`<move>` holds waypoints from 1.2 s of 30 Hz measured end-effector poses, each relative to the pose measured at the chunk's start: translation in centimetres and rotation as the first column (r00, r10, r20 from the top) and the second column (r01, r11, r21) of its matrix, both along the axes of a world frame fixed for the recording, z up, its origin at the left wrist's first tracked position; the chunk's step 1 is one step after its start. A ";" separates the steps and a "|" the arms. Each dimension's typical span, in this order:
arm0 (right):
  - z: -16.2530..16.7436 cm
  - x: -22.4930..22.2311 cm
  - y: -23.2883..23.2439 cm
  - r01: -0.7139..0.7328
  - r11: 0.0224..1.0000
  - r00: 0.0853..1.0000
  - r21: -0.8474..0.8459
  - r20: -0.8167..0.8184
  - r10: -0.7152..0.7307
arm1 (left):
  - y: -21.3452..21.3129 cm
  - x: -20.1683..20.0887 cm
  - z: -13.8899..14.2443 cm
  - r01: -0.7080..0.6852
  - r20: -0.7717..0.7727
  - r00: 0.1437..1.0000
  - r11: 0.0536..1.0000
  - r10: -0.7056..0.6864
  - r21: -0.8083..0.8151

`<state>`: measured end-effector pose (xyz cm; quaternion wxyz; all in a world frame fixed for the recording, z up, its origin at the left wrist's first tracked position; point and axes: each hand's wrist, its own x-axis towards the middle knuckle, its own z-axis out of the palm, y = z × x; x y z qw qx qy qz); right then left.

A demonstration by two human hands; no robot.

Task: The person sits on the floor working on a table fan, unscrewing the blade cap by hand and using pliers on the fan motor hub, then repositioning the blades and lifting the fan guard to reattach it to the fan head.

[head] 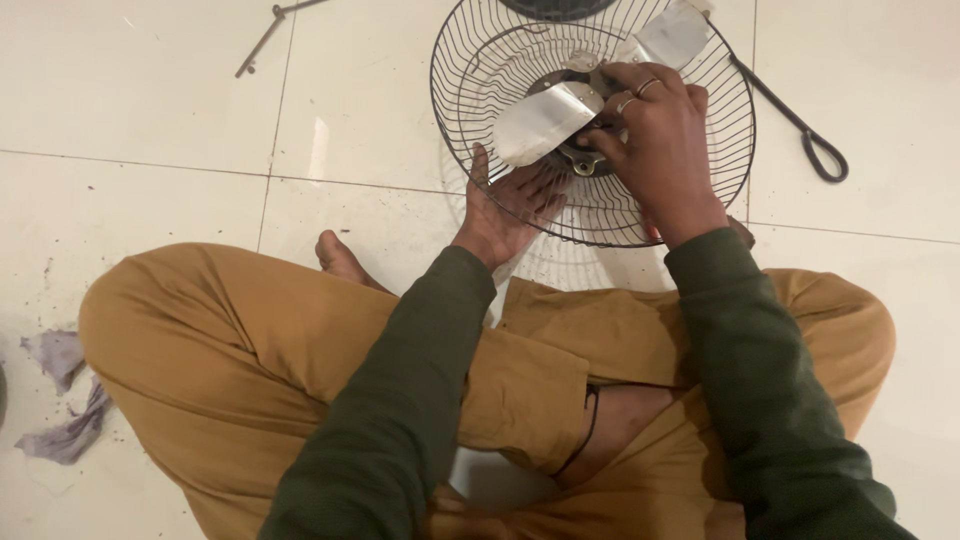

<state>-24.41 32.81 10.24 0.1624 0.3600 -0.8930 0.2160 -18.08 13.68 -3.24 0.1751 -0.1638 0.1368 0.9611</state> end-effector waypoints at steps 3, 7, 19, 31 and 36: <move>-0.2 -0.1 0.4 -0.035 0.999 0.999 -0.030 0.002 0.035 | 0.0 -0.1 0.0 0.010 -0.005 1.000 1.000 -0.010 -0.002; -0.5 -0.5 0.4 -0.054 0.989 0.996 -0.140 0.065 0.063 | -0.1 0.0 0.2 0.003 0.008 1.000 1.000 -0.003 -0.016; 0.0 -0.1 0.3 0.007 0.995 1.000 -0.096 0.028 -0.005 | 0.1 0.1 0.5 -0.022 0.042 0.999 0.999 0.021 0.031; -0.8 -0.2 0.3 0.000 0.993 0.999 -0.118 0.050 0.006 | -0.1 -0.1 -0.7 0.009 0.000 1.000 0.997 -0.009 0.073; -0.6 -0.1 0.2 0.016 0.993 0.998 -0.118 0.070 -0.008 | 0.0 0.1 -0.1 0.013 -0.011 1.000 0.999 -0.013 0.046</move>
